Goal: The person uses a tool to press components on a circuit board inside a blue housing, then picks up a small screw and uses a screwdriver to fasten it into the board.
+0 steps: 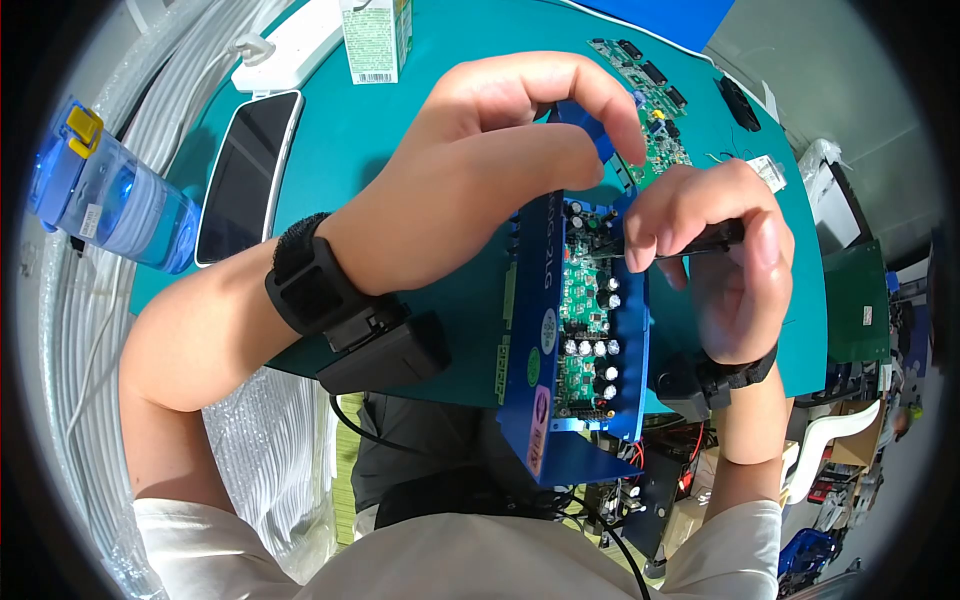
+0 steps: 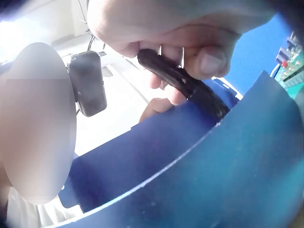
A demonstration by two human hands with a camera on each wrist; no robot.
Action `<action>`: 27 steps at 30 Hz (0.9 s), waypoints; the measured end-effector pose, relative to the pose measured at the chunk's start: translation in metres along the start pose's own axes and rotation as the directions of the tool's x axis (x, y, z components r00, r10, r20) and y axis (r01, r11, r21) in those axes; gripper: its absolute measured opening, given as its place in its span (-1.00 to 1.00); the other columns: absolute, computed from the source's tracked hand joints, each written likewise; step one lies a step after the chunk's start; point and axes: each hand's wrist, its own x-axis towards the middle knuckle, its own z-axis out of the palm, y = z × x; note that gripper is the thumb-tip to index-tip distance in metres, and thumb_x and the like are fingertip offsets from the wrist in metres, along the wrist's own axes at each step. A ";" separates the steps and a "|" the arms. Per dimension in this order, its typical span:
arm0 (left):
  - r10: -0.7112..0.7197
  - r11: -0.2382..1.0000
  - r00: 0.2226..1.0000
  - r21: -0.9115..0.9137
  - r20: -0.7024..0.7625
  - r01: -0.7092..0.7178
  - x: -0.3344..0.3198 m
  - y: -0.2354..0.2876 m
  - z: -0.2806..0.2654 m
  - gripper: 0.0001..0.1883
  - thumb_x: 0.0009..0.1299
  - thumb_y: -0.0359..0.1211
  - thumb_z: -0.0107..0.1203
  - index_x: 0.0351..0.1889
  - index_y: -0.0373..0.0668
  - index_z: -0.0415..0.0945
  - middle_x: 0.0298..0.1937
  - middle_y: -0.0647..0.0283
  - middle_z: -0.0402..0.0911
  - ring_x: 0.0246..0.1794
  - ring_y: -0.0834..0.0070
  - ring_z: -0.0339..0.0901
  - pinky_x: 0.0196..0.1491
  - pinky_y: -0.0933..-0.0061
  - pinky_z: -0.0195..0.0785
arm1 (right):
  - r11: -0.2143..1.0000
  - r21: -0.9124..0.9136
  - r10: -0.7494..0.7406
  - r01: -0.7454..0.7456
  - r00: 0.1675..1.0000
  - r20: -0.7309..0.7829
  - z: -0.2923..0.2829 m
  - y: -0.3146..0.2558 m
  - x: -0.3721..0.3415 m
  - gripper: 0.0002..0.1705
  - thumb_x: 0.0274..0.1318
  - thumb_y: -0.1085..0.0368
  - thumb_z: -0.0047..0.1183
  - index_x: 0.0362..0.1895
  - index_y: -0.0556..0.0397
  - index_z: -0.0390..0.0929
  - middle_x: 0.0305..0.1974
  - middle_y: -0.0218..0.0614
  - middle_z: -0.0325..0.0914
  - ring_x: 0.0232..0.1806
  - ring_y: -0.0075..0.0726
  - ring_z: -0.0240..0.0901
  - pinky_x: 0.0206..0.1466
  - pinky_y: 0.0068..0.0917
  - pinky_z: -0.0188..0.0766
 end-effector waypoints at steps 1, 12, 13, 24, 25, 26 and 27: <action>0.001 1.000 1.000 -0.011 -0.003 -0.001 0.000 0.000 0.000 -0.85 0.16 -0.39 -0.07 -0.36 -0.26 0.38 -0.19 0.20 0.40 -0.08 0.44 0.30 0.06 0.50 0.06 | 1.000 0.000 0.000 0.000 1.000 0.000 0.001 -0.001 0.000 -0.36 0.30 -0.22 -0.46 -0.40 0.11 0.35 -0.54 -0.21 0.41 -0.55 -0.47 0.35 -0.70 -0.68 0.02; 0.010 0.999 1.000 -0.032 0.018 -0.009 0.001 0.000 0.000 -0.87 0.18 -0.38 -0.07 -0.38 -0.24 0.37 -0.20 0.20 0.38 -0.10 0.46 0.30 0.04 0.51 0.07 | 0.968 -0.118 -0.232 0.222 0.970 -0.073 0.006 0.013 0.008 -0.54 0.26 -0.04 -0.13 -0.33 0.17 0.37 -0.38 -0.15 0.46 -0.51 -0.53 0.39 -0.63 -0.71 0.21; 0.008 0.999 1.000 -0.038 0.019 -0.007 0.001 0.000 0.000 -0.87 0.18 -0.38 -0.07 -0.38 -0.24 0.37 -0.20 0.20 0.38 -0.10 0.46 0.30 0.03 0.51 0.07 | 0.977 -0.083 -0.204 0.197 0.975 -0.091 0.005 0.013 0.007 -0.61 0.25 0.04 -0.11 -0.34 0.16 0.33 -0.39 -0.13 0.48 -0.50 -0.52 0.41 -0.65 -0.74 0.20; 0.017 0.999 1.000 -0.036 0.020 -0.017 0.001 0.000 0.000 -0.87 0.19 -0.38 -0.09 -0.38 -0.25 0.37 -0.19 0.19 0.39 -0.13 0.47 0.31 0.00 0.51 0.09 | 0.979 -0.111 -0.176 0.169 0.983 -0.055 0.002 0.013 0.009 -0.62 0.32 0.02 -0.22 -0.24 0.12 0.35 -0.49 -0.19 0.49 -0.45 -0.42 0.52 -0.74 -0.77 0.18; 0.015 1.000 1.000 -0.025 0.022 -0.015 0.001 0.000 0.000 -0.87 0.19 -0.39 -0.09 -0.38 -0.25 0.37 -0.19 0.19 0.39 -0.13 0.46 0.31 0.01 0.51 0.08 | 0.979 -0.111 -0.176 0.169 0.983 -0.055 0.001 0.013 0.008 -0.62 0.32 0.02 -0.22 -0.24 0.12 0.35 -0.49 -0.19 0.49 -0.45 -0.42 0.52 -0.74 -0.77 0.18; 0.015 1.000 1.000 -0.025 0.022 -0.015 0.001 0.000 0.000 -0.87 0.19 -0.39 -0.09 -0.38 -0.25 0.37 -0.19 0.19 0.39 -0.13 0.46 0.31 0.01 0.51 0.08 | 0.991 -0.047 -0.130 0.127 0.990 -0.053 -0.001 0.012 0.006 -0.53 0.30 -0.07 -0.26 -0.28 0.12 0.37 -0.49 -0.19 0.48 -0.46 -0.41 0.52 -0.74 -0.75 0.18; 0.016 1.000 1.000 -0.015 0.023 -0.015 0.001 0.000 0.000 -0.87 0.18 -0.39 -0.09 -0.39 -0.25 0.37 -0.19 0.19 0.39 -0.12 0.45 0.30 0.02 0.51 0.07 | 0.996 0.018 -0.083 0.084 0.995 -0.047 -0.001 0.010 0.005 -0.43 0.29 -0.16 -0.31 -0.33 0.13 0.38 -0.49 -0.18 0.47 -0.47 -0.39 0.51 -0.74 -0.73 0.19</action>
